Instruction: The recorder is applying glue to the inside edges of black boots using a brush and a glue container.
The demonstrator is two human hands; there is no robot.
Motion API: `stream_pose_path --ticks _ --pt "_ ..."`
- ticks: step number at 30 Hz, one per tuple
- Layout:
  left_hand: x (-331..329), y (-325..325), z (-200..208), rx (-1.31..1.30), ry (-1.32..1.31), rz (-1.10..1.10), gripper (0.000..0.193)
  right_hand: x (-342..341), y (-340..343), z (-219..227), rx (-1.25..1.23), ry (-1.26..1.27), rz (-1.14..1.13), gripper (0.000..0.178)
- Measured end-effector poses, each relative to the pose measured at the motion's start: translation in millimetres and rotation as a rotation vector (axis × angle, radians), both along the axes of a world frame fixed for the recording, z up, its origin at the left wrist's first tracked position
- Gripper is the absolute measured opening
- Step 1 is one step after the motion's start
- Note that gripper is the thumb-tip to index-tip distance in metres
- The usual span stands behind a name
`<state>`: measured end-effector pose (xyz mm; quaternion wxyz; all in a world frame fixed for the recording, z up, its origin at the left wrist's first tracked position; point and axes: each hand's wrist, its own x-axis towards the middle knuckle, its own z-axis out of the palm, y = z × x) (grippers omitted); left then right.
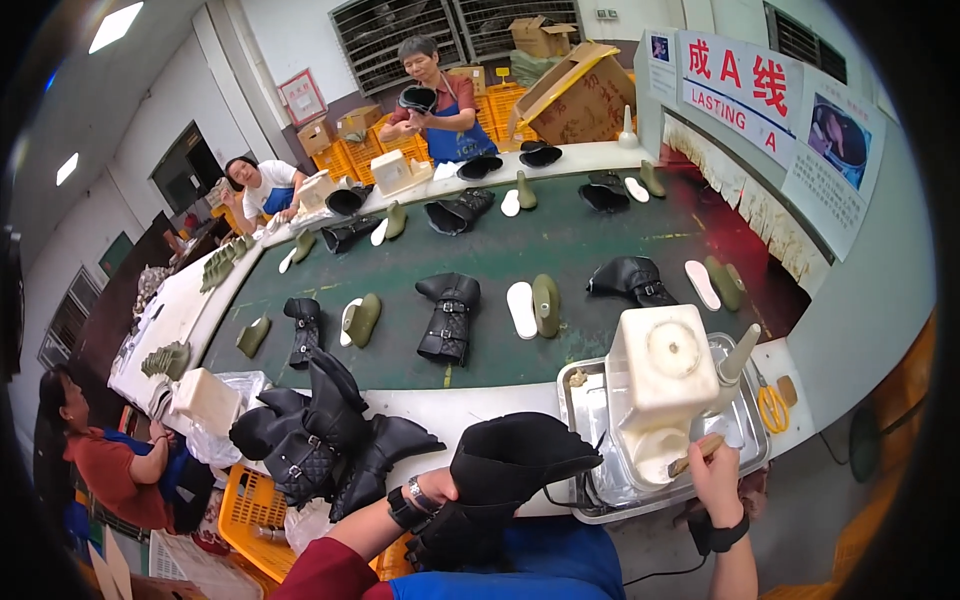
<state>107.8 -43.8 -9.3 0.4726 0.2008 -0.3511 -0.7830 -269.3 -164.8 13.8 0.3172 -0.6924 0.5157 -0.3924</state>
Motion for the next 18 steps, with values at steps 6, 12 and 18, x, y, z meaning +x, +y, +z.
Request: stream_pose_path --ticks 6,12,18 --pt "9 0 -7 0.053 0.118 -0.243 0.093 -9 -5 1 -0.065 0.025 -0.061 0.01" --pt "1 -11 -6 0.099 0.125 -0.316 0.094 -26 12 -2 0.027 0.069 -0.157 0.015" --pt "-47 0 2 0.287 0.103 -0.434 0.093 -23 -10 15 0.137 -0.065 -0.138 0.019"
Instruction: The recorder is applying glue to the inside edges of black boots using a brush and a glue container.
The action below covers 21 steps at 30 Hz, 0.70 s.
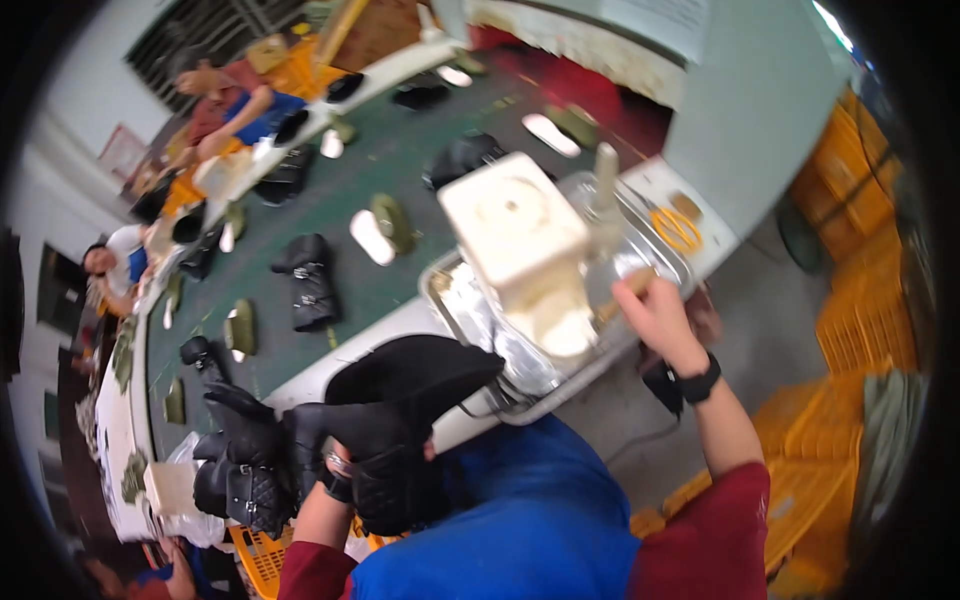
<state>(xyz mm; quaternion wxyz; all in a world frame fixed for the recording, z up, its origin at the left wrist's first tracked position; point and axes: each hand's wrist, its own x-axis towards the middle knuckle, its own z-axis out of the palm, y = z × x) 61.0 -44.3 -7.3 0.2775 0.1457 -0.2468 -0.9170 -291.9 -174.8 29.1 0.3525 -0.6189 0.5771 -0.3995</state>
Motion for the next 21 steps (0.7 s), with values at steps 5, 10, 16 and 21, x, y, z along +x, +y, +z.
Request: stream_pose_path --ticks 5,10,16,21 --pt "-26 -12 4 0.013 -0.05 -0.12 0.093 -22 -4 -3 0.162 -0.56 -0.064 0.015" --pt "-41 -21 15 -0.014 -0.119 -0.186 0.093 -12 -1 12 0.191 -1.0 0.195 0.017" --pt "-46 -42 29 -0.087 -0.224 -0.236 0.093 17 15 44 0.136 -0.74 0.414 0.023" --pt "-46 -49 38 -0.156 -0.315 -0.213 0.093 15 16 34 -0.317 -0.422 0.495 0.012"
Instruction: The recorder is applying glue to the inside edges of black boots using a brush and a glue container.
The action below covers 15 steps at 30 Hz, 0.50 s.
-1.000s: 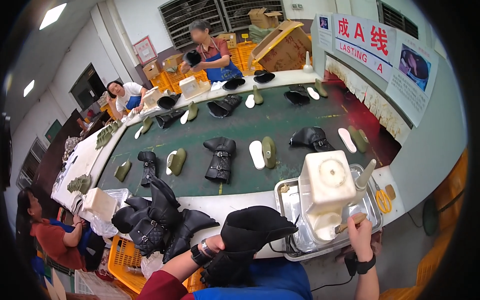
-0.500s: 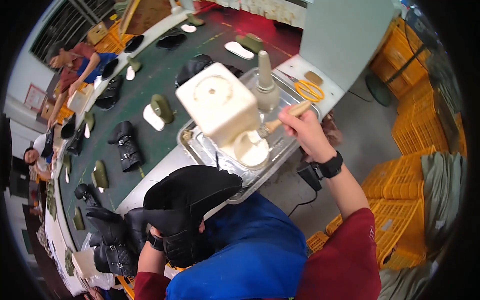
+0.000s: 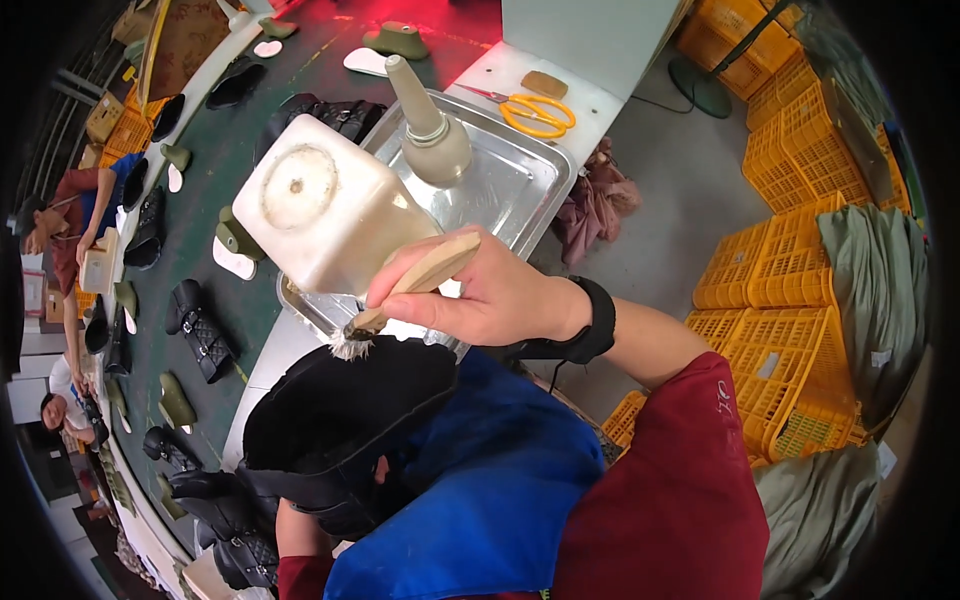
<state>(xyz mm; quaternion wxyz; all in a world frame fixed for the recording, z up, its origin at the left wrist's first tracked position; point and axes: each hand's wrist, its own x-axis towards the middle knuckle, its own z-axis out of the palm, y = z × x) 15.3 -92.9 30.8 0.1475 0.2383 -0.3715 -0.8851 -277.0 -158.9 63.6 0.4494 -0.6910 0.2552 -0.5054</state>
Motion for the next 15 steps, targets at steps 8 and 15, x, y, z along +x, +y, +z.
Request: stream_pose_path --ticks 8,15 --pt "3 -1 16 -0.172 -0.124 0.056 0.093 -3 6 -3 0.05 0.068 -0.097 0.014" --pt "5 -1 29 -0.348 -0.224 0.099 0.093 -1 9 3 0.163 0.216 -0.177 0.013"
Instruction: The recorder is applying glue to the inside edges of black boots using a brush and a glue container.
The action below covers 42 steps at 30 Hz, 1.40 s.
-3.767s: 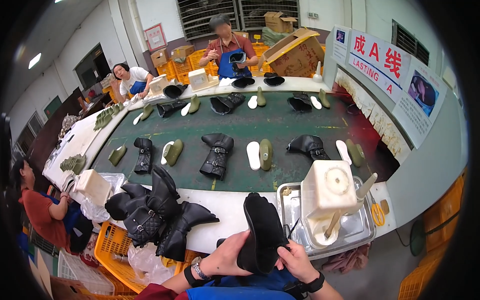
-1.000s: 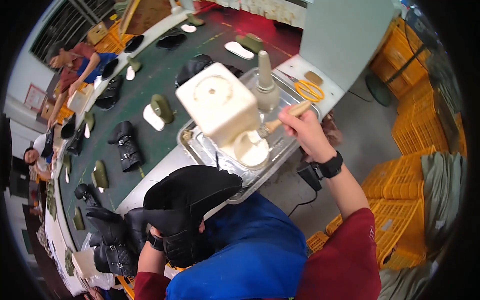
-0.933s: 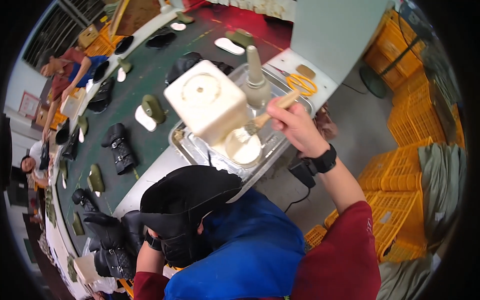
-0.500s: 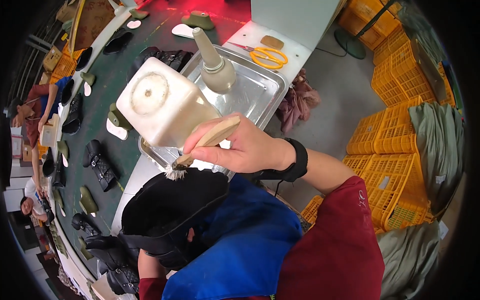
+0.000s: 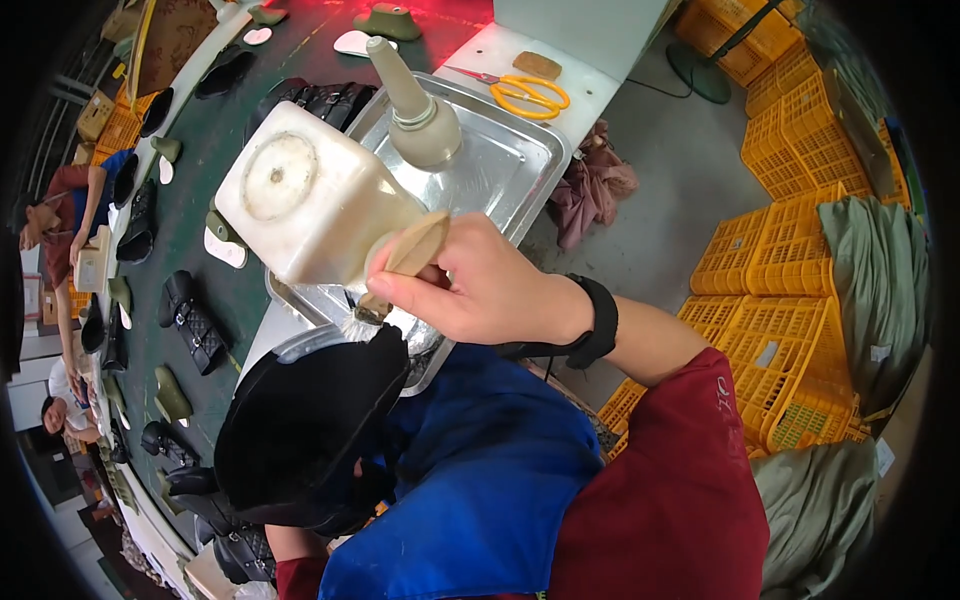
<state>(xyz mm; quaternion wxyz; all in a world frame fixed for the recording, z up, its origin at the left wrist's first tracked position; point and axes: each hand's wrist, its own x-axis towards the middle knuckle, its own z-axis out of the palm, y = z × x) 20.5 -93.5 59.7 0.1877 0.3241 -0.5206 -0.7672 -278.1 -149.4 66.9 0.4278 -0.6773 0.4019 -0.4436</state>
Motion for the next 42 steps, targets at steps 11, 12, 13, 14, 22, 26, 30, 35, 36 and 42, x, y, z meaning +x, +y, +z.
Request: stream_pose_path --ticks 11,12,13,14,22,26,30,35,36,42 --pt "-2 9 17 -0.271 -0.148 0.052 0.094 14 -2 3 -0.13 0.052 -0.089 0.011" --pt "-4 9 16 -0.423 -0.231 -0.044 0.093 13 1 4 -0.164 0.068 -0.113 0.011" --pt "-4 9 15 -0.569 -0.316 -0.134 0.092 16 0 2 -0.163 0.068 -0.113 0.011" --pt "-8 7 14 -0.684 -0.31 -0.169 0.093 19 -1 0 -0.211 0.027 -0.151 0.013" --pt "-15 29 -7 -1.261 -0.581 0.053 0.095 20 3 -5 -0.19 0.146 -0.102 0.01" --pt "-17 35 -14 -1.25 -0.692 0.18 0.092 21 5 -9 -0.15 0.148 -0.106 0.011" --pt "-17 39 -20 -1.245 -0.757 0.283 0.091 25 4 -3 -0.096 0.154 -0.084 0.012" --pt "-18 37 -17 -1.239 -0.856 0.333 0.091 29 3 -6 -0.061 -0.018 -0.177 0.021" --pt "-18 37 -17 -1.237 -0.861 0.341 0.091 29 5 -5 -0.036 -0.089 -0.22 0.019" --pt "-14 38 -13 -1.236 -0.868 0.404 0.093 31 15 -8 -0.045 -0.052 -0.051 0.013"
